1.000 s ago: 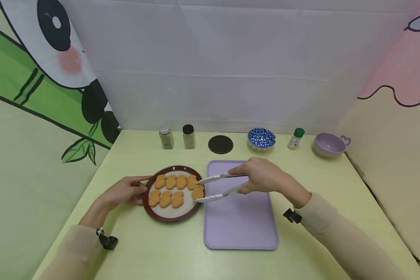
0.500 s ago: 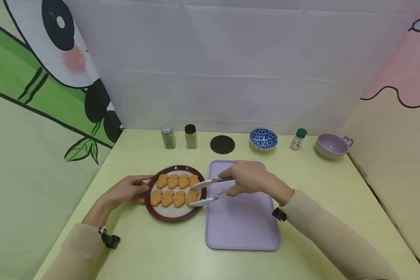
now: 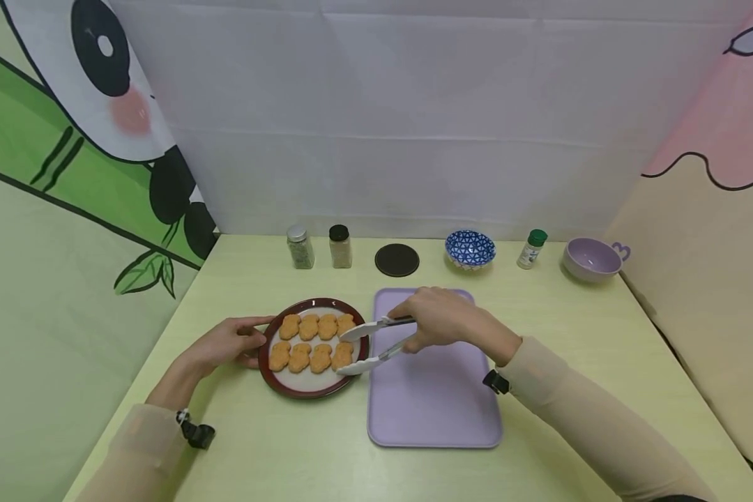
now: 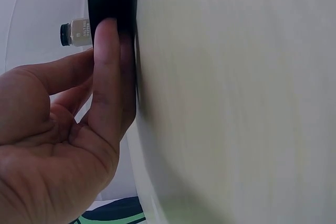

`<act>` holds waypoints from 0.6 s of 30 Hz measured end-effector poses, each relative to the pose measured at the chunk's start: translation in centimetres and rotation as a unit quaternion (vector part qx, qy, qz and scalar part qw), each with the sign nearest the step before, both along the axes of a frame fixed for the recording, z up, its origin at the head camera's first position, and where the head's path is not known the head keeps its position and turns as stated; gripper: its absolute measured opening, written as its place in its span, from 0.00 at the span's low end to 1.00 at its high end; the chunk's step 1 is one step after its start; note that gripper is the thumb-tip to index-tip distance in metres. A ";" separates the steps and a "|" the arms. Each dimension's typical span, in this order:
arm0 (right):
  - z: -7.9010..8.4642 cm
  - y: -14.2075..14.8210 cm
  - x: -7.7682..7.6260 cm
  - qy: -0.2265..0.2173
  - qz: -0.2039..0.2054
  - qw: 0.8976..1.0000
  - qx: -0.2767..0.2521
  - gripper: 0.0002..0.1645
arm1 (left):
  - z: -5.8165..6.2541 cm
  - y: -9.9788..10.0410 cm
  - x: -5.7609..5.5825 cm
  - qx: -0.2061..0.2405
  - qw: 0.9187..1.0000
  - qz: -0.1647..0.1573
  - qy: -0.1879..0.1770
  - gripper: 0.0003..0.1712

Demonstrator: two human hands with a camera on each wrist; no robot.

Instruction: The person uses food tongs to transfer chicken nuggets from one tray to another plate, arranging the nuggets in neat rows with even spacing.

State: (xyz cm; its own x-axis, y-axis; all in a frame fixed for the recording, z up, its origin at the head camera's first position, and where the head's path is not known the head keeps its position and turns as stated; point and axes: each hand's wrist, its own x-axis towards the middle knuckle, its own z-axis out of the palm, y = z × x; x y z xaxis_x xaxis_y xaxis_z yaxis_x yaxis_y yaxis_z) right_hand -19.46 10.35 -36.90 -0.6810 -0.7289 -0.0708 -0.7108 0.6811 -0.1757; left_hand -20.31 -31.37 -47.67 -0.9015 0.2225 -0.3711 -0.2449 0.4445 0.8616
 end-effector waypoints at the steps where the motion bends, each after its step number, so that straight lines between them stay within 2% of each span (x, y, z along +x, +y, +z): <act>1: 0.1 0.2 0.2 0.002 -0.004 1.000 0.000 0.34 | -0.1 0.0 0.0 0.000 1.000 -0.002 0.001 0.28; 6: 1.4 2.5 1.7 0.004 -0.015 0.999 -0.038 0.36 | -0.2 0.3 -0.2 -0.002 1.000 -0.006 0.002 0.28; 10: 2.5 6.3 3.1 -0.008 -0.042 0.994 -0.101 0.38 | -0.2 0.5 -0.5 -0.002 1.000 -0.007 0.001 0.29; 14: 3.0 10.7 4.5 -0.011 -0.130 0.981 -0.142 0.45 | 0.0 0.4 -0.5 -0.008 1.000 -0.006 0.001 0.29; 18: 1.6 14.8 5.4 0.008 -0.239 0.960 -0.146 0.50 | -0.1 0.0 -0.2 -0.018 1.000 -0.005 0.004 0.29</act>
